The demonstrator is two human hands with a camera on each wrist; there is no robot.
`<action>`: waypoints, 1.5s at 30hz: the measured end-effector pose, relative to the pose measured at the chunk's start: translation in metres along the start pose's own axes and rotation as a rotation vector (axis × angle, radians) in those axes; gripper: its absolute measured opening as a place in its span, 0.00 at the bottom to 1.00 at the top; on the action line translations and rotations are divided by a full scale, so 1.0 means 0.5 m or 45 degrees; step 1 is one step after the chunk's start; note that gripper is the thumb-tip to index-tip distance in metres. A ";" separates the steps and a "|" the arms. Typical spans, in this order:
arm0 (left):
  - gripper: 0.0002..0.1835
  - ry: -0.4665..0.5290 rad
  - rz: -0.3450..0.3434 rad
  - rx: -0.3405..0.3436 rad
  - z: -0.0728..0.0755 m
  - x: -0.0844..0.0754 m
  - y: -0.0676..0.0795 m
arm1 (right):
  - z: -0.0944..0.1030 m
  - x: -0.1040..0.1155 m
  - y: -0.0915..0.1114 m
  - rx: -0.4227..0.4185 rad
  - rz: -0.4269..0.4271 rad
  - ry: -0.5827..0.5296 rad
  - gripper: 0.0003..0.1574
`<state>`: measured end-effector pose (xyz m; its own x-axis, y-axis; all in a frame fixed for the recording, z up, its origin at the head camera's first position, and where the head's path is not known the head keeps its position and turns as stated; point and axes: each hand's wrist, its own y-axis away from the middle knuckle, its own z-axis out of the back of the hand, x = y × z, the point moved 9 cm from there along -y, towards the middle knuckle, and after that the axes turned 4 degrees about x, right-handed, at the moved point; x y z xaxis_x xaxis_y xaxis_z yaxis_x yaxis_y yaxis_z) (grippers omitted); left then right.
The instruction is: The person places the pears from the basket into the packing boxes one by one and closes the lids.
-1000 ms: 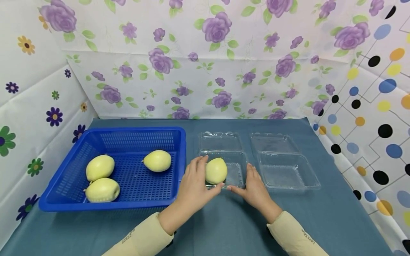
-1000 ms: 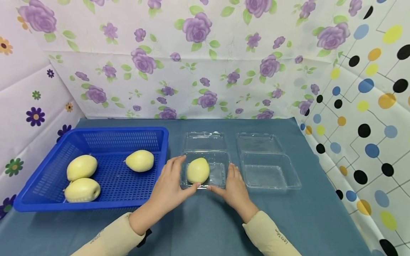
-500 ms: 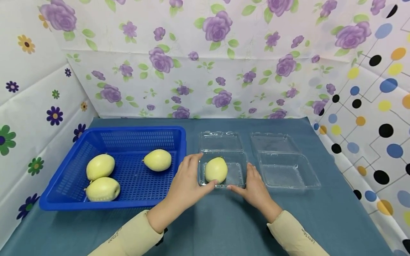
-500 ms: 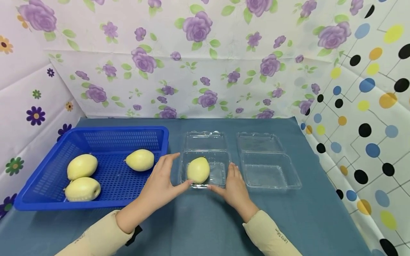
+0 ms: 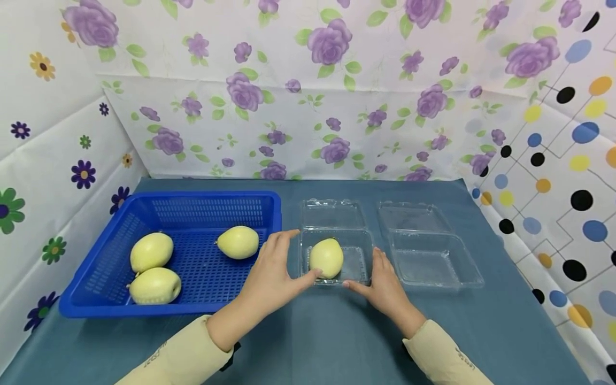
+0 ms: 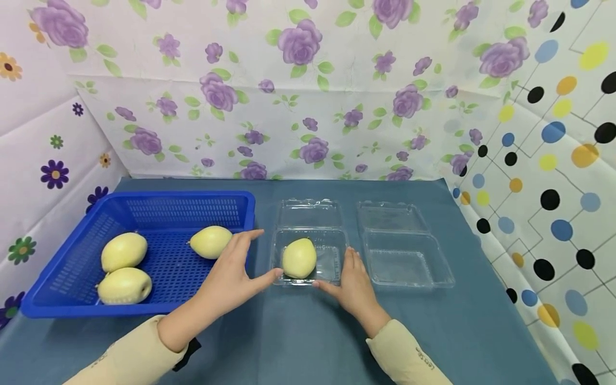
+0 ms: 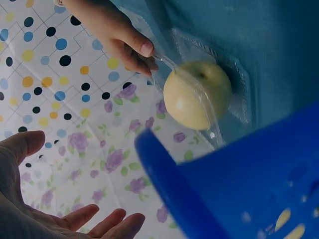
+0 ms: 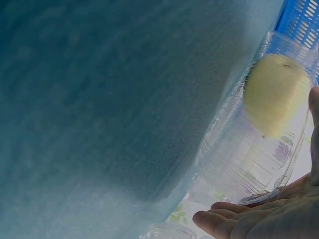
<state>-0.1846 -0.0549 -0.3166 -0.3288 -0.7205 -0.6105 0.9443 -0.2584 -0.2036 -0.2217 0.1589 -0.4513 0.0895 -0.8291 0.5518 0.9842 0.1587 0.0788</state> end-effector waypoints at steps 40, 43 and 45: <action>0.35 -0.116 0.197 0.106 0.110 0.116 -0.089 | -0.001 0.002 -0.001 0.004 -0.011 -0.003 0.72; 0.35 -0.118 0.212 0.113 0.112 0.124 -0.098 | -0.002 0.001 0.000 0.002 -0.022 -0.004 0.72; 0.35 -0.113 0.211 0.112 0.113 0.129 -0.104 | -0.001 0.000 0.000 -0.002 -0.027 -0.007 0.72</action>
<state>-0.2555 -0.1243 -0.3022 -0.1721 -0.8107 -0.5596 0.9823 -0.1836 -0.0361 -0.2216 0.1588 -0.4515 0.0675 -0.8296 0.5543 0.9861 0.1402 0.0897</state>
